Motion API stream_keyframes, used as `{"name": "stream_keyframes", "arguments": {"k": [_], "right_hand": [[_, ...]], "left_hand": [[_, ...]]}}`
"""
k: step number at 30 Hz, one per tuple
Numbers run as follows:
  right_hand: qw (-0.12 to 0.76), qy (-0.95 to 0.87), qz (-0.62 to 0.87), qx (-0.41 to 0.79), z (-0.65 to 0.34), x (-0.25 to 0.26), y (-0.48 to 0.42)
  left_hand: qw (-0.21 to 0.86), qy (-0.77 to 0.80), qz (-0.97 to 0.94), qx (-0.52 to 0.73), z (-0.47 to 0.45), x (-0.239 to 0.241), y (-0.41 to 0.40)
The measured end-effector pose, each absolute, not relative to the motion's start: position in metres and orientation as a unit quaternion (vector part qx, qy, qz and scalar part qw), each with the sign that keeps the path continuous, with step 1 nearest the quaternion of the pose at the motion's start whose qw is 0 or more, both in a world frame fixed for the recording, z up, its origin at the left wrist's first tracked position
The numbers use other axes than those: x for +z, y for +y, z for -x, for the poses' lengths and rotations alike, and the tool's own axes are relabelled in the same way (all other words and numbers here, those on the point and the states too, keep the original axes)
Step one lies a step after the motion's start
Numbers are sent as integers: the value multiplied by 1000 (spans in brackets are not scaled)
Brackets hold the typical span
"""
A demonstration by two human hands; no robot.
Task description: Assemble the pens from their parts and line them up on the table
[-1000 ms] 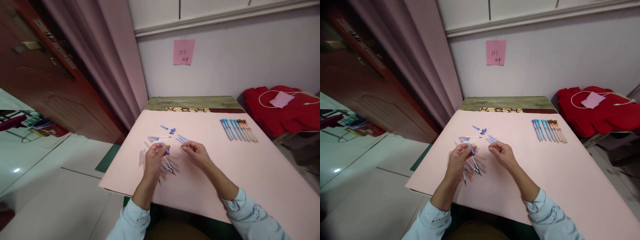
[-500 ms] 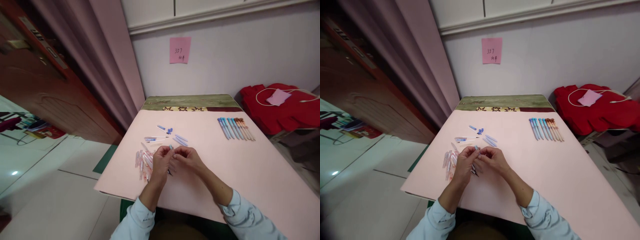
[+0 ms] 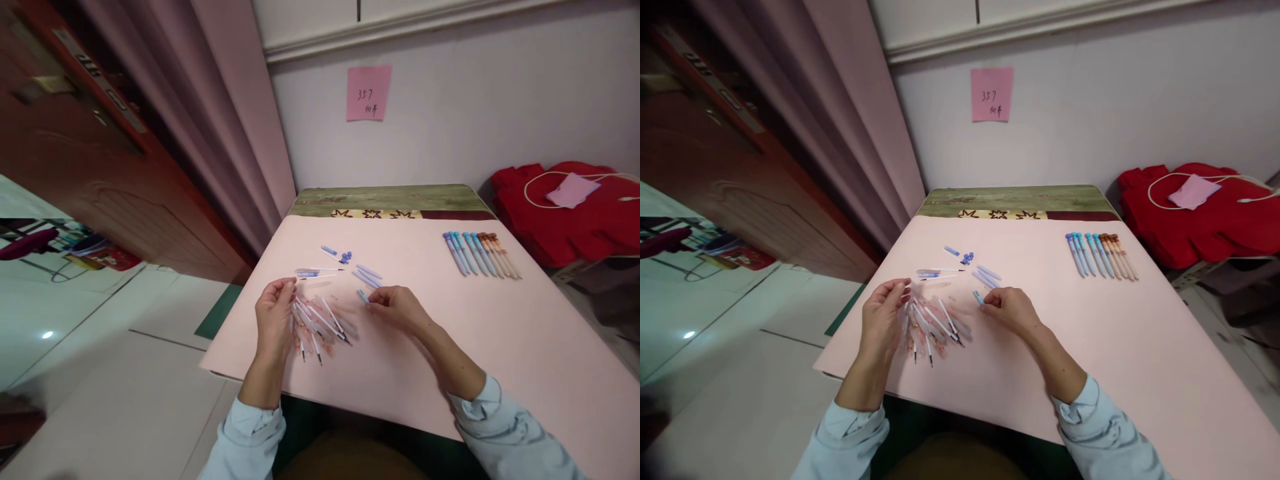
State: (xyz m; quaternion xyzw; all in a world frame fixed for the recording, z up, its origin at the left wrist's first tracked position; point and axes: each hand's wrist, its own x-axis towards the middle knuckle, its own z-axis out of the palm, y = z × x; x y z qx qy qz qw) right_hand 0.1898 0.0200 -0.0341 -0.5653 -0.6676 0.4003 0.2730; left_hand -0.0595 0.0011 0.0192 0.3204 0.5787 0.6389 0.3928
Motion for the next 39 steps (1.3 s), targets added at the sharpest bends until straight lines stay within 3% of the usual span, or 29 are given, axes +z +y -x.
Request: {"name": "stream_keyframes", "arguments": {"k": [4,13,18,21,24,28,39], "right_hand": [[234,-707,587,317,-187,-34,18],[226,-700,622,268,-175,-38,12],[317,-649,630,286,-177,-48,8],[396,-581,655,277,-182,-55,12],[414,-565,667,256,-182,-56,22],[362,-602,684,196,-170,-46,38],[94,-678,724,77,-139,-23,61]], "left_hand": [[378,588,-337,631,70,13,-4],[358,623,-358,596,100,8,-17],[356,653,-371,556,126,-10,-27],[279,686,-403,538,144,-29,-32],[184,700,-440,531,154,-45,-36],[154,682,-489,522,155,-54,-37],[172,653,-538,505,160,-59,-37]]}}
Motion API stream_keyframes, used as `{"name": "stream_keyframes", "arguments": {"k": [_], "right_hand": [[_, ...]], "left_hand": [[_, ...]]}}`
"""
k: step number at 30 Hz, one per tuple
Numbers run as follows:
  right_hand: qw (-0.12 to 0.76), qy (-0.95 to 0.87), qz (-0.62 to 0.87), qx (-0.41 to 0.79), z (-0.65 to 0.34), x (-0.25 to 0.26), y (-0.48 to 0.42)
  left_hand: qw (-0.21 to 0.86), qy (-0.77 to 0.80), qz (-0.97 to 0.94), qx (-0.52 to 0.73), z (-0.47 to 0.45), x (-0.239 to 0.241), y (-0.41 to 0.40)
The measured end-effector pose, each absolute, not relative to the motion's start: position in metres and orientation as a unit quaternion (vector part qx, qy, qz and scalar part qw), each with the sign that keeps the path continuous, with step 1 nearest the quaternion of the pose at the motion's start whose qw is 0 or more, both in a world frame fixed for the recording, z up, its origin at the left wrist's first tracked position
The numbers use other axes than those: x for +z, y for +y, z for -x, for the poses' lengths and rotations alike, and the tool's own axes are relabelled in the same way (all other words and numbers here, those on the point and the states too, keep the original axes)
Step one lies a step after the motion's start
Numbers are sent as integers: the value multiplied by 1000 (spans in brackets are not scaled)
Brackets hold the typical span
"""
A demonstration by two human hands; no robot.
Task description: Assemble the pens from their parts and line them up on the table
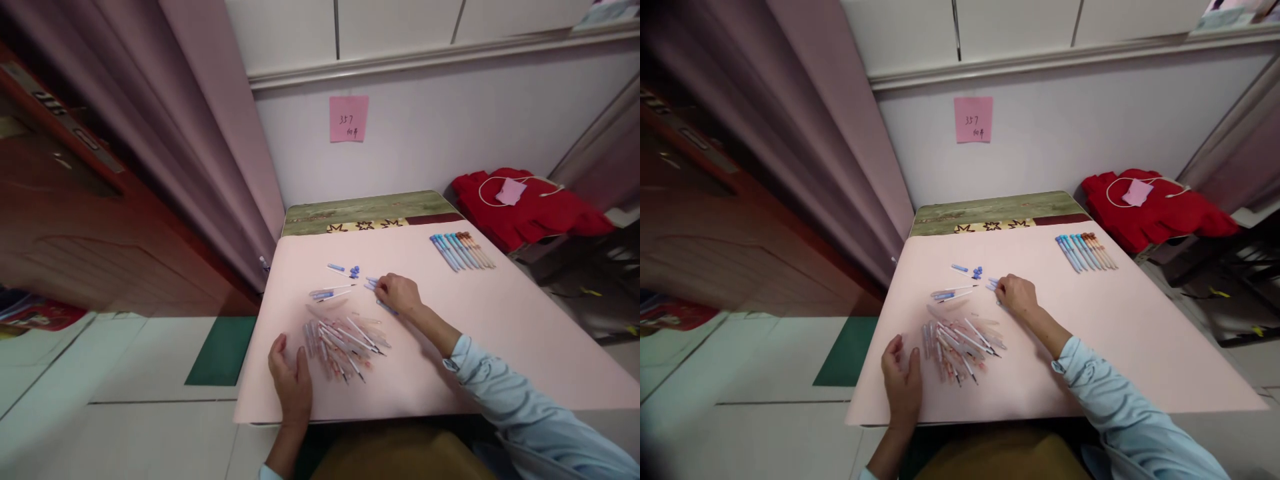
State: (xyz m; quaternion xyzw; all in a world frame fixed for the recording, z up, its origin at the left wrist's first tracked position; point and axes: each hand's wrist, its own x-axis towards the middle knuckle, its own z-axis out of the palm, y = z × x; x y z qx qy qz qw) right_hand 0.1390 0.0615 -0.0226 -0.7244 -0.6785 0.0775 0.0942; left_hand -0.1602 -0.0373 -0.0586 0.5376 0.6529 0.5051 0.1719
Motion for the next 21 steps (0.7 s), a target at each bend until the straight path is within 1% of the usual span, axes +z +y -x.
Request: {"name": "stream_keyframes", "arguments": {"k": [8,14,17,21], "right_hand": [[12,-668,740,75,-127,-16,66],[21,-668,740,75,-121,-8,62],[81,-668,738,53,-123,1,53],[214,-620,753,53,-137,10,41]], "left_hand": [[173,638,-575,482,165,-70,-37],[166,629,-598,468,168,-73,-37],[167,628,-598,470,169,-72,-38],[172,622,-595,479,168,-71,-38]]}}
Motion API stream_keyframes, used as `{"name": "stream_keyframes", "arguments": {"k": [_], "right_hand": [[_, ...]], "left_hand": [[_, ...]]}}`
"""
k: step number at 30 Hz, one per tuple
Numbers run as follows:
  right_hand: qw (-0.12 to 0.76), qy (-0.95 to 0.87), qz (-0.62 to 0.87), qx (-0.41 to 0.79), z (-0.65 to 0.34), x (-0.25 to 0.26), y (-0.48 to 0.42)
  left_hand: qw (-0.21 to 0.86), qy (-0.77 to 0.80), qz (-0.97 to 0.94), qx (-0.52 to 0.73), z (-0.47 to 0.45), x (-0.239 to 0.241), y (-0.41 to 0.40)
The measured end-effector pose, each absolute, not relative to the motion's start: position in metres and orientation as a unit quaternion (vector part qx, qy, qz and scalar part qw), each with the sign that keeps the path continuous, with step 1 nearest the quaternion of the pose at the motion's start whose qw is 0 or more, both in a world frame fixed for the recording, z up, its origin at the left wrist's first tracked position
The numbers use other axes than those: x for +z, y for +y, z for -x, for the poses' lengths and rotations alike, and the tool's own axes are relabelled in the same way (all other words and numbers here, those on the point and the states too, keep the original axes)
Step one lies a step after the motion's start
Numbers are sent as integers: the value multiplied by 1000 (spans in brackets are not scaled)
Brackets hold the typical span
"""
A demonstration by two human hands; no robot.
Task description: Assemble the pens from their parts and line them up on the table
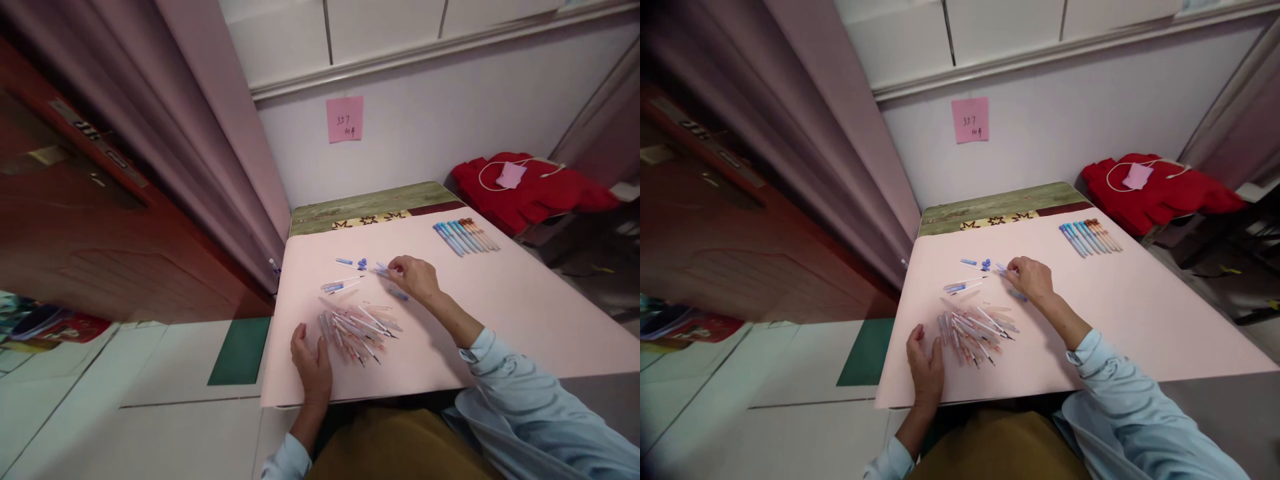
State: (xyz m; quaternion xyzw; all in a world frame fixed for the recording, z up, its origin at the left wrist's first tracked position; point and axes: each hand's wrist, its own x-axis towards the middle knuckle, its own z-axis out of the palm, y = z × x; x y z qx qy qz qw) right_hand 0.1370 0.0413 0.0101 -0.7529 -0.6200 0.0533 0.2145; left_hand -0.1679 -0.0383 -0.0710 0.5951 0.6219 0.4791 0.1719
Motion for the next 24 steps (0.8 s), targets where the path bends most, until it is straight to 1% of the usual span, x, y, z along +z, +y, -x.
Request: {"name": "stream_keyframes", "arguments": {"k": [5,9,11,17,21,24], "right_hand": [[392,-553,719,156,-168,-3,35],[519,-480,632,316,-187,-27,35],[565,-436,593,373,-195,-38,36],[630,-376,519,439,-213,-60,40],[627,-382,488,471,-217,-65,41],[621,-375,466,506,-214,-63,40]], "left_hand": [[163,632,-587,479,165,-68,-37],[164,643,-575,479,162,-64,-37],[174,645,-562,488,161,-62,-38],[187,663,-505,520,160,-65,-38],[208,679,-443,547,157,-64,-35],[192,696,-414,555,142,-54,-29]]}}
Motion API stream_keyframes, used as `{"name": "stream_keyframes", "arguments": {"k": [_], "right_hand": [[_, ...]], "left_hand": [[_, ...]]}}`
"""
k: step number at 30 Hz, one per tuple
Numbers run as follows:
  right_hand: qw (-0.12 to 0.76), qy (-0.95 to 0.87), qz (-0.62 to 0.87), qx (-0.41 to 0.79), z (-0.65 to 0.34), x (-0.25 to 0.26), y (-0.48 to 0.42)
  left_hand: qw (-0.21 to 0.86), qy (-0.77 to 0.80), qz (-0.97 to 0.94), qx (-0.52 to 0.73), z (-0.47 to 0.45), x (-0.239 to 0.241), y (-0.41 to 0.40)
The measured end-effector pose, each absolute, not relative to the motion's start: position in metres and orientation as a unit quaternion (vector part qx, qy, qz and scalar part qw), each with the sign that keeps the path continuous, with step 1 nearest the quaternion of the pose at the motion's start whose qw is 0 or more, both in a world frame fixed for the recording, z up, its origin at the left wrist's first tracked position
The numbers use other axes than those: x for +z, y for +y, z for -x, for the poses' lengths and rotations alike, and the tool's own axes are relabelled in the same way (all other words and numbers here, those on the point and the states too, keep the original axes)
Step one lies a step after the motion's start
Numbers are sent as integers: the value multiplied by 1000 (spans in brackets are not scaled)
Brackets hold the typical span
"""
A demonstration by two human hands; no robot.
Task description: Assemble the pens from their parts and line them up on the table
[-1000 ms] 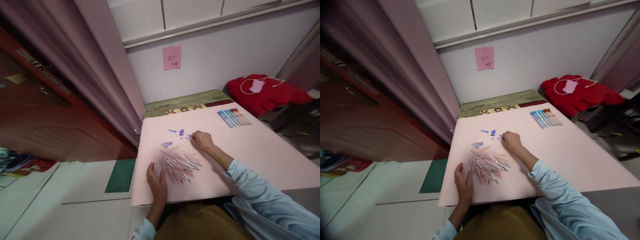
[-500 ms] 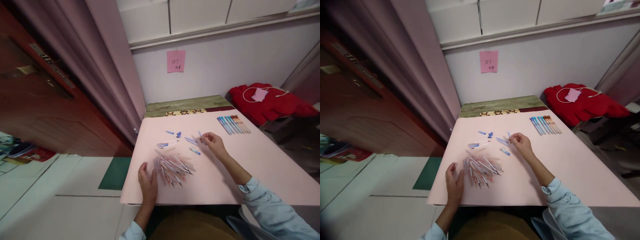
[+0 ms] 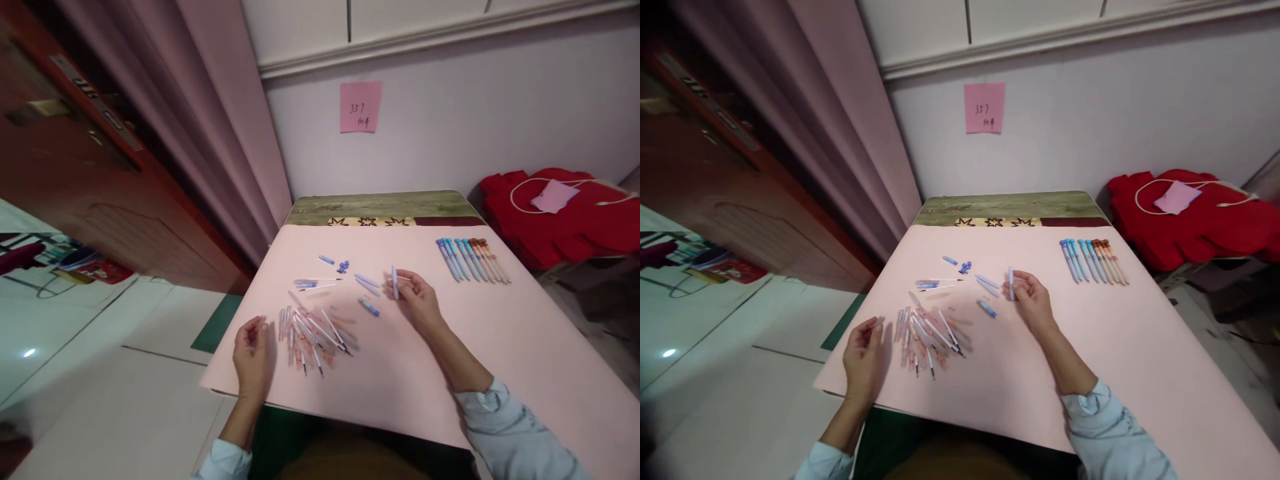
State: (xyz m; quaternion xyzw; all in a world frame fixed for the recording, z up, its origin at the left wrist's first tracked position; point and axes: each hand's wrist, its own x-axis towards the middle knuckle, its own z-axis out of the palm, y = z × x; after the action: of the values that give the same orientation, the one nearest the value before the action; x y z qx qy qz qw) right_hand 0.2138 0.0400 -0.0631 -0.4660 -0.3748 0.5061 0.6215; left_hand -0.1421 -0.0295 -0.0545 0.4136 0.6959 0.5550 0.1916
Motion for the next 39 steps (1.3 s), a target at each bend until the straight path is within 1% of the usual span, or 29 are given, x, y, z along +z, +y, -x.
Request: {"name": "stream_keyframes", "arguments": {"k": [4,9,12,14,17,23,26,39], "right_hand": [[606,-374,453,537,-207,-58,39],[602,-390,470,514,-206,-55,34],[605,-395,476,502,-206,-59,32],[608,-395,477,497,-205,-64,32],[615,-385,483,490,-205,-73,34],[611,-393,485,487,-205,-79,36],[607,-398,491,481,-205,-76,35],[603,-386,502,486,-204,-71,39]], "left_hand": [[147,677,-465,552,108,-30,-19],[129,656,-559,490,84,-9,11],[96,661,-622,409,92,-7,43],[84,652,-677,332,101,-8,64],[85,629,-735,238,110,-10,88],[71,591,-796,114,103,-11,102],[67,588,-801,92,99,-13,103],[58,556,-826,67,97,-14,105]]}}
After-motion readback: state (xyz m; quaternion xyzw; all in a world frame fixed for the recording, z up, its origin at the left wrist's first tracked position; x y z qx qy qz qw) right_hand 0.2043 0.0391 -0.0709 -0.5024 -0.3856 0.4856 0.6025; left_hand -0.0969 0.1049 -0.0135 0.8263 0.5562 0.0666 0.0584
